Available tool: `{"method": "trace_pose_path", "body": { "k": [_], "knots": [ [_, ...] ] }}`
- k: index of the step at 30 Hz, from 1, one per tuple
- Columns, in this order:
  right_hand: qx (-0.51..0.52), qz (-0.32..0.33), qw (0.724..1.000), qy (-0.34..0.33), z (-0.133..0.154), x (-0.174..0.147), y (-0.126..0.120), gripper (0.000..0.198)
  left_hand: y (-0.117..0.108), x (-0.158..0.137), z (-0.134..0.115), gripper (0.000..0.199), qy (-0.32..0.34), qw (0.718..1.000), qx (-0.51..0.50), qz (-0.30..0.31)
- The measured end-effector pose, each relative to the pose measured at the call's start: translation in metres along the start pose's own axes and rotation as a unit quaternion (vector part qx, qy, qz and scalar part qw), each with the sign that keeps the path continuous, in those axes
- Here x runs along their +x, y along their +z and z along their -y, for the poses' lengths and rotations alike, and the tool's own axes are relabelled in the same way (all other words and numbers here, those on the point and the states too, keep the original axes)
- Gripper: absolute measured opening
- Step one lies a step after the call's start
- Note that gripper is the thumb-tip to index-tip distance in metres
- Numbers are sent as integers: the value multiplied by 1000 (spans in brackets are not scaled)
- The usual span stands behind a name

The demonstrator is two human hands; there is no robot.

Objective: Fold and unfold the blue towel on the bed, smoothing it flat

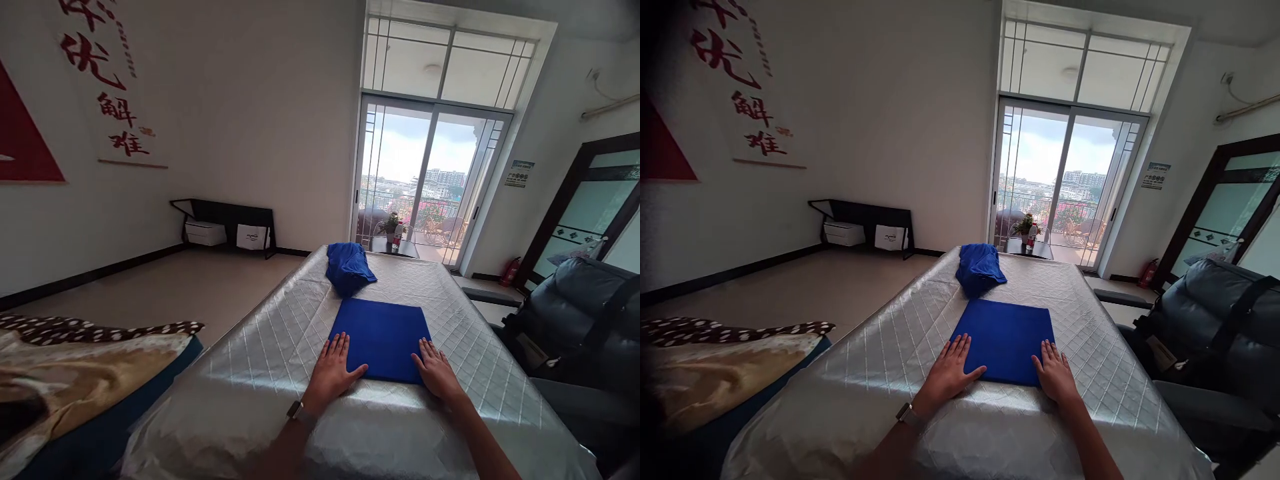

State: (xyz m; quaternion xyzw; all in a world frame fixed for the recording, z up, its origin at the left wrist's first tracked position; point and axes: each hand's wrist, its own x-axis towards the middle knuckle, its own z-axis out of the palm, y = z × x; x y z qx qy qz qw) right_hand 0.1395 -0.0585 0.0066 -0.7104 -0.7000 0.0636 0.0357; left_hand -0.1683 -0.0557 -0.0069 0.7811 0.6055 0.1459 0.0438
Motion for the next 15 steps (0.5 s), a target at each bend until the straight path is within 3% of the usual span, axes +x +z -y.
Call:
{"method": "trace_pose_path", "body": {
  "k": [7,15],
  "knots": [
    [-4,-18,1000,11,3,38,-22,69,-2,1,-1,106,-5,1000,8,12],
    [-5,-31,999,31,-3,49,5,70,-4,-1,-2,106,2,1000,7,11]
  ]
}}
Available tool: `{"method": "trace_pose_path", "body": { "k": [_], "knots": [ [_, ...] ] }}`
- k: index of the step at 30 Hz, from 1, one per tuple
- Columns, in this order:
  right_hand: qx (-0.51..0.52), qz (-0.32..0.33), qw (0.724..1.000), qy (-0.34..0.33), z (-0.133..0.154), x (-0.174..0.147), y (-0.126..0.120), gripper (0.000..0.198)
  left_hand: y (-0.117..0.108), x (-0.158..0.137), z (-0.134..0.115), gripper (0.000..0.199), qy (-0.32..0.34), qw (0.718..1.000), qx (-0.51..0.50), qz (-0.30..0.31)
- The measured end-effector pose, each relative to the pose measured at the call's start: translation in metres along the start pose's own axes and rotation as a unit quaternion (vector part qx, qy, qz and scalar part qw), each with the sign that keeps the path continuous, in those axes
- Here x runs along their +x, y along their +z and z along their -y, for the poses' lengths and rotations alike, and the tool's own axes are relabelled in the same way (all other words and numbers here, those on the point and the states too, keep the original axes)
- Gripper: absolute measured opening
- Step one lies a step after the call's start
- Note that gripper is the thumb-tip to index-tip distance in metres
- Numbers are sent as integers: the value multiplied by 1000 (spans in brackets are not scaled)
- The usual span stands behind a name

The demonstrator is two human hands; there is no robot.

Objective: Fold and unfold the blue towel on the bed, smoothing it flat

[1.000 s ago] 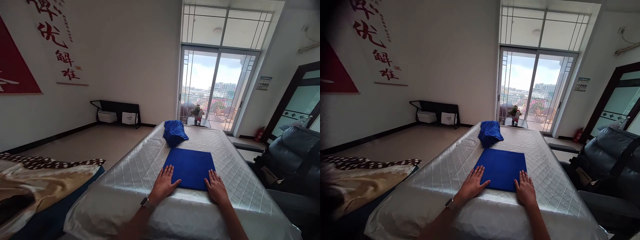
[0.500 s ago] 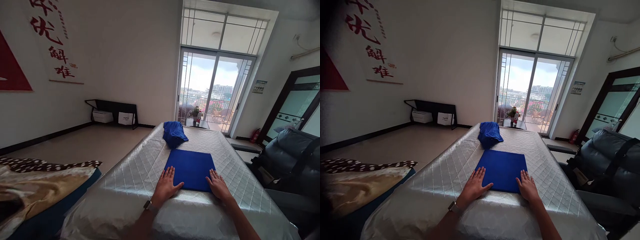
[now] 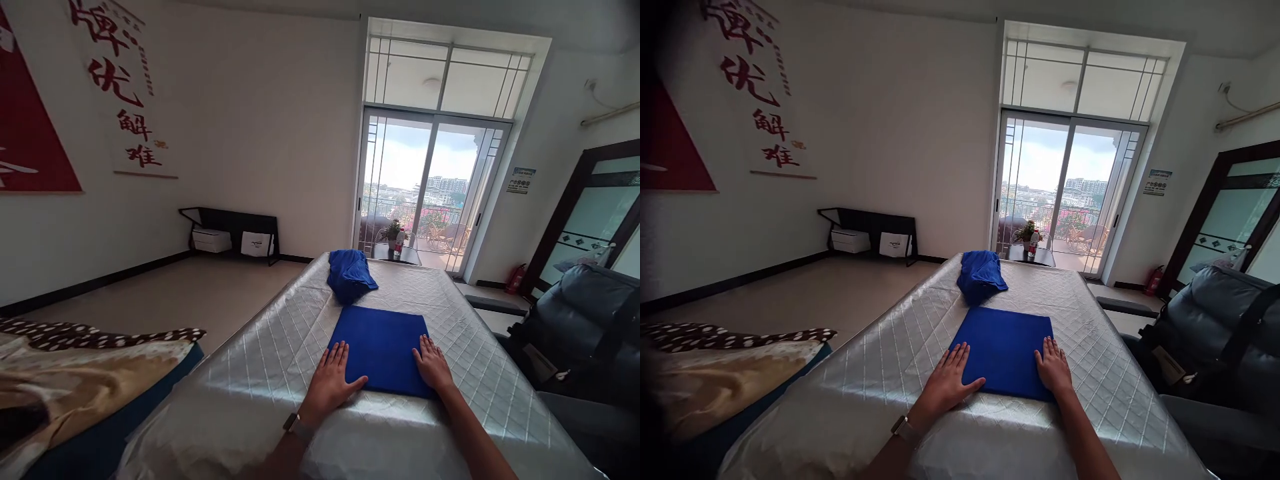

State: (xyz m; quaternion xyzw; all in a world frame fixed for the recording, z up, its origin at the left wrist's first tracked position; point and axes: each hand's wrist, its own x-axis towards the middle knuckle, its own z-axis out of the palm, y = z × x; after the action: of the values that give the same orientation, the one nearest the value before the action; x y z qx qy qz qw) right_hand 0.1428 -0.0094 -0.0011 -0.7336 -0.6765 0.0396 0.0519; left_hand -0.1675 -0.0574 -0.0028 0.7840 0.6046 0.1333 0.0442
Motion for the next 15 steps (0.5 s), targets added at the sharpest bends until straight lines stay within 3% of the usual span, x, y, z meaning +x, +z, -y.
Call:
{"method": "trace_pose_path", "body": {
  "k": [4,8,11,15],
  "knots": [
    [2,-2,1000,-4,-3,1,2,70,1,0,2,103,-1,1000,8,-7],
    [12,-3,1000,-6,-4,3,3,71,1,2,-5,92,-15,997,30,-63],
    [12,-8,1000,-7,-4,4,5,72,3,11,-34,86,9,996,29,-86],
    [3,-12,1000,-15,-5,3,6,70,12,39,-99,82,123,991,-8,-55]
  ]
}}
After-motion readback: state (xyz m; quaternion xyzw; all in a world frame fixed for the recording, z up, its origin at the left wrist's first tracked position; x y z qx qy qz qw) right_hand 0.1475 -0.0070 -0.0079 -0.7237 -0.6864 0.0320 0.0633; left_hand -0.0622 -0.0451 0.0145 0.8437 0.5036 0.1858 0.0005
